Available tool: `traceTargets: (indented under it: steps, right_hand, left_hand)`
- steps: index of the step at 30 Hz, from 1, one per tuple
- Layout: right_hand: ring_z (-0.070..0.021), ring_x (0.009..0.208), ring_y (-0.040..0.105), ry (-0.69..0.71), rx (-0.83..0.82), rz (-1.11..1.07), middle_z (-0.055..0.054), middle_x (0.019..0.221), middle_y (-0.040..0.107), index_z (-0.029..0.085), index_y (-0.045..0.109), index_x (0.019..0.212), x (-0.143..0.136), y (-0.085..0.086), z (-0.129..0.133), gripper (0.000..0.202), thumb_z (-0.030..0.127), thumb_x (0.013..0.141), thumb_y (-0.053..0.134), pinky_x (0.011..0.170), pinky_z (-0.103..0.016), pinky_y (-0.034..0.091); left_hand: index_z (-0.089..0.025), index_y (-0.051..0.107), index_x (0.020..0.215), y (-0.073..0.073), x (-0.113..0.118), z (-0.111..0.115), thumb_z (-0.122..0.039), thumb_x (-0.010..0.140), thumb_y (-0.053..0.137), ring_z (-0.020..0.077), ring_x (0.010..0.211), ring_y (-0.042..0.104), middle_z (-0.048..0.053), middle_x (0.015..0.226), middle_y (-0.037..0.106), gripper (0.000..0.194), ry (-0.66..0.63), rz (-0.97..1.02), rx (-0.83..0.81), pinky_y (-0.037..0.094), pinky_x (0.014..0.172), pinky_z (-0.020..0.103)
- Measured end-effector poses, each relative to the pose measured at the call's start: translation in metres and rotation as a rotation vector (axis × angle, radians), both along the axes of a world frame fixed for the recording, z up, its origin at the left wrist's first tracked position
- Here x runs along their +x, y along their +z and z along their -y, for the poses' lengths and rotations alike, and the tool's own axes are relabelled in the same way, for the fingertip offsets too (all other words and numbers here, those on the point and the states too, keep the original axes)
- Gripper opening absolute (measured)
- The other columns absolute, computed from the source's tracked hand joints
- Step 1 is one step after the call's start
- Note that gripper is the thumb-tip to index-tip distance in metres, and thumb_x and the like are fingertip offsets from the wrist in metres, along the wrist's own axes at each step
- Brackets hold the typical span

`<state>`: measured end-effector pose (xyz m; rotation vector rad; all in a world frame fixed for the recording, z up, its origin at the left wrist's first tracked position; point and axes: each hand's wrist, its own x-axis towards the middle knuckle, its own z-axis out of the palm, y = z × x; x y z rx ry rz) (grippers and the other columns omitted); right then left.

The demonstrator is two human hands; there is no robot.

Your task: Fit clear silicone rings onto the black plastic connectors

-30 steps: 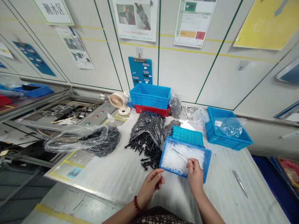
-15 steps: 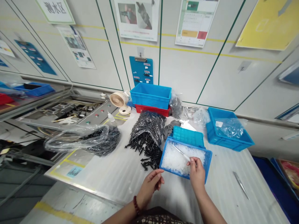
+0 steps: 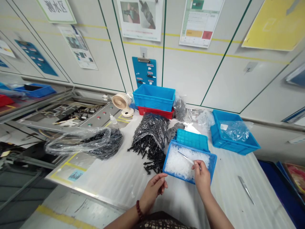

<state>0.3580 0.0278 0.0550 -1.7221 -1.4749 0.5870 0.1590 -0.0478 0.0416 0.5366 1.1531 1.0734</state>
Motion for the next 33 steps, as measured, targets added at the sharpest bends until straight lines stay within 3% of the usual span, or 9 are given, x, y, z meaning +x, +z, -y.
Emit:
traceTargets:
  steps: [13,18,22,27,33]
  right_hand:
    - [-0.0165,0.048,0.055,0.058,-0.028,0.033,-0.001,0.058,0.061,0.022,0.053,0.075,0.000,0.010,0.002,0.042,0.057,0.080,0.032,0.050,-0.025,0.035]
    - [-0.0167,0.049,0.053,0.050,-0.038,-0.066,0.001,0.059,0.062,0.023,0.055,0.074,-0.013,0.007,-0.003,0.037,0.057,0.076,0.040,0.050,-0.025,0.034]
    - [-0.0151,0.048,0.049,0.015,-0.004,-0.134,0.000,0.059,0.060,0.021,0.052,0.072,-0.010,0.007,-0.005,0.042,0.059,0.078,0.036,0.051,-0.026,0.036]
    - [-0.0130,0.049,0.042,-0.005,0.003,-0.294,0.001,0.057,0.053,0.020,0.049,0.068,0.004,0.010,0.004,0.041,0.058,0.080,0.038,0.049,-0.025,0.037]
    - [-0.0146,0.055,0.047,0.102,-0.026,-0.510,0.001,0.057,0.051,0.019,0.052,0.070,-0.001,0.015,0.032,0.035,0.052,0.081,0.046,0.053,-0.025,0.041]
  left_hand:
    - [-0.013,0.058,0.093,-0.001,0.001,-0.001,-0.051,0.062,0.067,0.0068,0.048,0.040,-0.002,0.061,0.054,0.050,0.000,0.018,-0.005,0.028,0.048,0.021]
    - [-0.013,0.059,0.092,0.000,0.003,0.000,-0.051,0.063,0.066,0.0067,0.047,0.040,-0.001,0.061,0.054,0.048,-0.002,0.008,0.002,0.027,0.047,0.021]
    - [-0.013,0.060,0.091,0.001,0.001,0.000,-0.051,0.063,0.067,0.0069,0.048,0.040,0.000,0.061,0.055,0.048,-0.009,-0.003,0.023,0.027,0.047,0.021]
    - [-0.011,0.061,0.096,0.015,0.002,-0.014,-0.050,0.064,0.068,0.0073,0.050,0.041,0.002,0.068,0.059,0.051,-0.002,-0.046,0.072,0.028,0.048,0.022]
    - [-0.010,0.054,0.115,0.038,0.019,-0.046,-0.049,0.066,0.067,0.0066,0.051,0.038,0.001,0.068,0.055,0.063,0.044,0.059,0.163,0.027,0.050,0.022]
